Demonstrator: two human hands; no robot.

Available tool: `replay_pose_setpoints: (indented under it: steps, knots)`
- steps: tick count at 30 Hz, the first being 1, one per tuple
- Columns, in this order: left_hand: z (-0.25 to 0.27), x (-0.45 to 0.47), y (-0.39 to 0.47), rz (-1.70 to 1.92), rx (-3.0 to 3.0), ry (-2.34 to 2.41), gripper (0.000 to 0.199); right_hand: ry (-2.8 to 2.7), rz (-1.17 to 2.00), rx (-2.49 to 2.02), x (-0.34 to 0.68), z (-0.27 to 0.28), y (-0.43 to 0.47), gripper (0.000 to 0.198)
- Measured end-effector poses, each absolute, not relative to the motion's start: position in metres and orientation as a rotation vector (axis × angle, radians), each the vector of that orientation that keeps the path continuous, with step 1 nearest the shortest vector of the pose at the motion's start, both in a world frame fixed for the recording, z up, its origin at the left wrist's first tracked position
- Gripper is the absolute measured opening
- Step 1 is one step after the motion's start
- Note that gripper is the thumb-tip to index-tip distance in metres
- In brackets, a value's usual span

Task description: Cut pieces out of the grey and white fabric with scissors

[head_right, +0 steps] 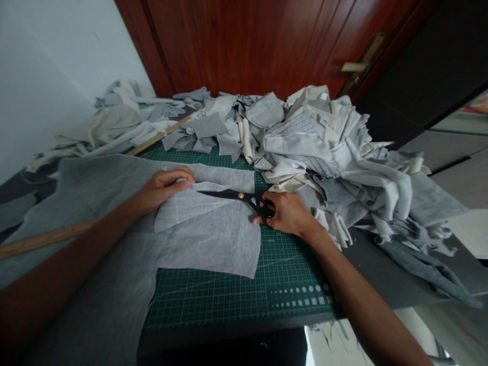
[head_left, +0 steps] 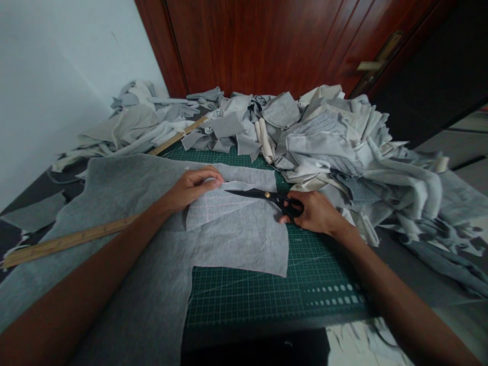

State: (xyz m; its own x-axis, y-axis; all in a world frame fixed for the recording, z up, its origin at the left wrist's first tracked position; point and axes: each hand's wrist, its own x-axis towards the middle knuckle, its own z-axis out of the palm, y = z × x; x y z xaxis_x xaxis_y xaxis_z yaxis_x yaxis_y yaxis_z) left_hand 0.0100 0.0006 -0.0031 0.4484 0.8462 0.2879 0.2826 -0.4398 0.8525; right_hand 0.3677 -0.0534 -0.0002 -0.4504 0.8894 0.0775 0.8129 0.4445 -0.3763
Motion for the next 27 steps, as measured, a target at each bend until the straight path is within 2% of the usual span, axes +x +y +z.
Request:
replay_pose_setpoints:
  steps: [15, 27]
  knots:
    - [-0.0011, 0.0111, 0.0007, 0.924, 1.911, 0.935, 0.018, -2.441, 0.384, -1.468, 0.368, -0.0031, -0.0509, 0.051]
    - [-0.0001, 0.0133, -0.0018, 0.884, 1.861, 1.064, 0.025, -2.42, 0.393, -1.461, 0.3758, -0.0063, -0.0487, 0.046]
